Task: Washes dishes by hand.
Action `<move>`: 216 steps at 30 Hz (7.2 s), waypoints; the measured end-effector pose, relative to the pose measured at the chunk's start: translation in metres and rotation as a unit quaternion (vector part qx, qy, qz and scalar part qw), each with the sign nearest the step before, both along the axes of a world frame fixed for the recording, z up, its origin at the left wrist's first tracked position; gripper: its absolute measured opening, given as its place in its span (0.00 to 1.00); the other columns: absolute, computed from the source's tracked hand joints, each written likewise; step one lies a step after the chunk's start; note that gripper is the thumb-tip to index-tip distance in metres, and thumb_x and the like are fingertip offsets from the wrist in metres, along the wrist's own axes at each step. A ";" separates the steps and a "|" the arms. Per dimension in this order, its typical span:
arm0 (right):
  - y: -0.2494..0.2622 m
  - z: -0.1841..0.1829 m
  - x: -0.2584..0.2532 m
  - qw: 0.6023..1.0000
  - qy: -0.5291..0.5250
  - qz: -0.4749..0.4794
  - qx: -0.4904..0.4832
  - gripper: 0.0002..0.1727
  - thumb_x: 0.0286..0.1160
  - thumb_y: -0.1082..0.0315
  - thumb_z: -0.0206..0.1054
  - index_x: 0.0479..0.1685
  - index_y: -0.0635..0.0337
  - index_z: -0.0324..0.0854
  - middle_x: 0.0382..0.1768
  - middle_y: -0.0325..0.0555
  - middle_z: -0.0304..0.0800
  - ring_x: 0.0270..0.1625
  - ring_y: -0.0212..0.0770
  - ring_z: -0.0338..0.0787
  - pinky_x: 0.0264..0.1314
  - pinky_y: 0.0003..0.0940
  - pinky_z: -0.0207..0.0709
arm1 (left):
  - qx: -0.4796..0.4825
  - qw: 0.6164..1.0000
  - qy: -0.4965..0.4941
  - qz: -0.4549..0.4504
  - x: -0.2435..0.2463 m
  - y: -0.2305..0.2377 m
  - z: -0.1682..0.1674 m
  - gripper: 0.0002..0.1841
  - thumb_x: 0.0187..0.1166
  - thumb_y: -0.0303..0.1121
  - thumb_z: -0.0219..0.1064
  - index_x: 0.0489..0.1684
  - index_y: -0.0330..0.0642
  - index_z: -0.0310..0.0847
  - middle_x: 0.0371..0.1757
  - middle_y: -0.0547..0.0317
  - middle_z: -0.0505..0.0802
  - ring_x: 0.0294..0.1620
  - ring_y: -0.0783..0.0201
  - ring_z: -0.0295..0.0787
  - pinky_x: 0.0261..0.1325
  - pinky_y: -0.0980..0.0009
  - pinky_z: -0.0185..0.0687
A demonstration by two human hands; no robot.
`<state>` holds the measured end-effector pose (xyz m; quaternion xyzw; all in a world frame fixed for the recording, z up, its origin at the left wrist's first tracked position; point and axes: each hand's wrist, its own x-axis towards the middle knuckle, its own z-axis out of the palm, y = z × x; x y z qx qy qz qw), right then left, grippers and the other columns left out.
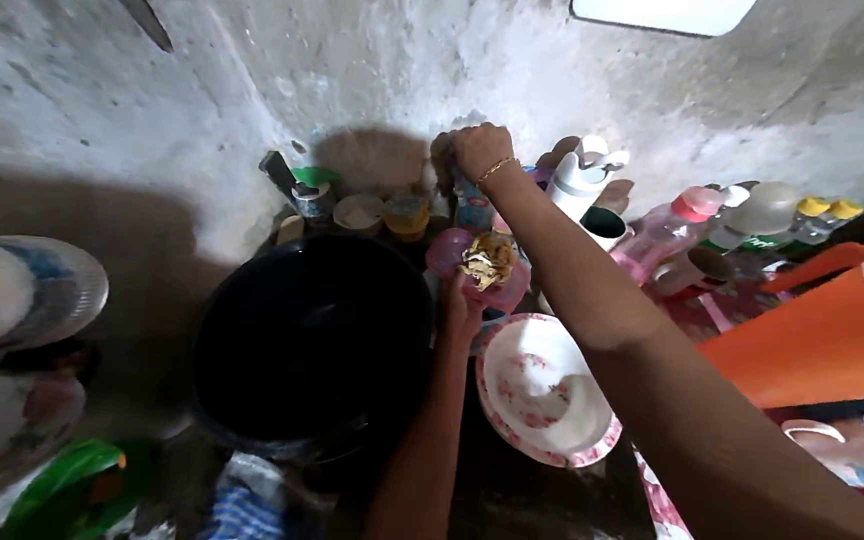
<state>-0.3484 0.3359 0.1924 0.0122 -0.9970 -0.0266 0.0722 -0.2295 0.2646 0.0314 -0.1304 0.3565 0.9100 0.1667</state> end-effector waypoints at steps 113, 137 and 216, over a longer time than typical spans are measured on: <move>0.077 -0.128 0.262 0.882 -0.043 -0.106 -0.457 0.19 0.88 0.62 0.59 0.49 0.73 0.87 0.48 0.69 0.90 0.56 0.66 0.89 0.65 0.64 0.76 | -0.381 0.882 0.198 -0.194 0.155 0.024 0.005 0.28 0.76 0.17 0.66 0.78 0.22 0.65 0.69 0.33 0.83 0.67 0.56 0.83 0.71 0.63 0.80; 0.024 -0.081 0.285 0.895 -0.036 -0.113 -0.430 0.19 0.85 0.61 0.61 0.47 0.70 0.90 0.50 0.66 0.91 0.61 0.63 0.89 0.68 0.61 0.76 | -0.432 0.835 0.285 -0.187 0.163 -0.001 0.034 0.26 0.73 0.17 0.68 0.71 0.16 0.69 0.65 0.31 0.85 0.67 0.55 0.83 0.74 0.64 0.77; 0.065 -0.131 0.254 0.880 -0.033 -0.212 -0.423 0.24 0.92 0.56 0.55 0.56 0.71 0.86 0.52 0.71 0.89 0.60 0.68 0.88 0.66 0.67 0.75 | -0.318 0.882 0.284 -0.201 0.150 -0.059 0.011 0.24 0.70 0.19 0.62 0.66 0.18 0.71 0.54 0.46 0.89 0.53 0.71 0.88 0.59 0.73 0.85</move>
